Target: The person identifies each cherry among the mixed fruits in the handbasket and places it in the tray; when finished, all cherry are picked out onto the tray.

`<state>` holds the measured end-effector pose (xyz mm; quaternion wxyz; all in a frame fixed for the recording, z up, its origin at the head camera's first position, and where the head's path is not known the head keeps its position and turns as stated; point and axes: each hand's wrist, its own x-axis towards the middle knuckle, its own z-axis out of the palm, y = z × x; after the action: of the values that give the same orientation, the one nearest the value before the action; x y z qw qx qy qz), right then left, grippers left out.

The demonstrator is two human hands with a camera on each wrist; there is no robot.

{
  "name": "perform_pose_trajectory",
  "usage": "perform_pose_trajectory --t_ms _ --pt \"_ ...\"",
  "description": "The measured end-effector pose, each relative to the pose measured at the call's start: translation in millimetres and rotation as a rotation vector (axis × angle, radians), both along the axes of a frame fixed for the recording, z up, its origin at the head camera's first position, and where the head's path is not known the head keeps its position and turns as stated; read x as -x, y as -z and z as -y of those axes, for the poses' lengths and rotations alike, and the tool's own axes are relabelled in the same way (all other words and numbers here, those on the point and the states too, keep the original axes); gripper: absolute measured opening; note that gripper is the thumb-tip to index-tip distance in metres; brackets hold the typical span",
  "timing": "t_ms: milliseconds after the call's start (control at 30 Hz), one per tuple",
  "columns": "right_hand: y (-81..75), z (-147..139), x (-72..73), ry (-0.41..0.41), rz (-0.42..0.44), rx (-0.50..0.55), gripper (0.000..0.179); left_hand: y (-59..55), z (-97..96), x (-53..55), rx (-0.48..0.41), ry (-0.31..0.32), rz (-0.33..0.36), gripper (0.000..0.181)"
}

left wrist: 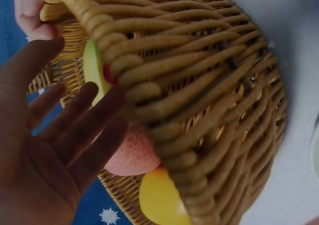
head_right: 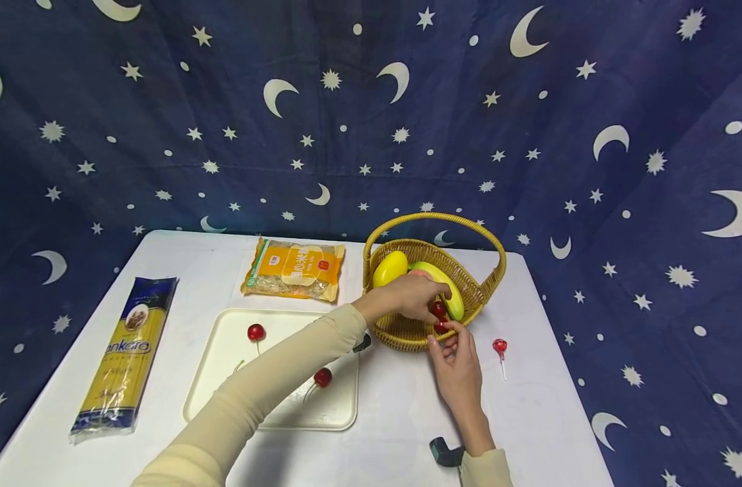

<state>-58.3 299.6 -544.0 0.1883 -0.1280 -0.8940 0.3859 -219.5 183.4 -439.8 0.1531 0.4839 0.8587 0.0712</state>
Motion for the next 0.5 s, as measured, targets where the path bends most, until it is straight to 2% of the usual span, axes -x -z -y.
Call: perform_pose_trajectory --t_ms 267,500 --pt "1.5 -1.3 0.3 -0.006 -0.011 0.007 0.043 6.8 -9.9 -0.1 0.107 -0.007 0.051 0.048" --pt "1.6 -0.3 -0.5 0.0 -0.015 0.009 0.042 14.1 -15.6 -3.8 0.133 -0.012 0.09 0.047"
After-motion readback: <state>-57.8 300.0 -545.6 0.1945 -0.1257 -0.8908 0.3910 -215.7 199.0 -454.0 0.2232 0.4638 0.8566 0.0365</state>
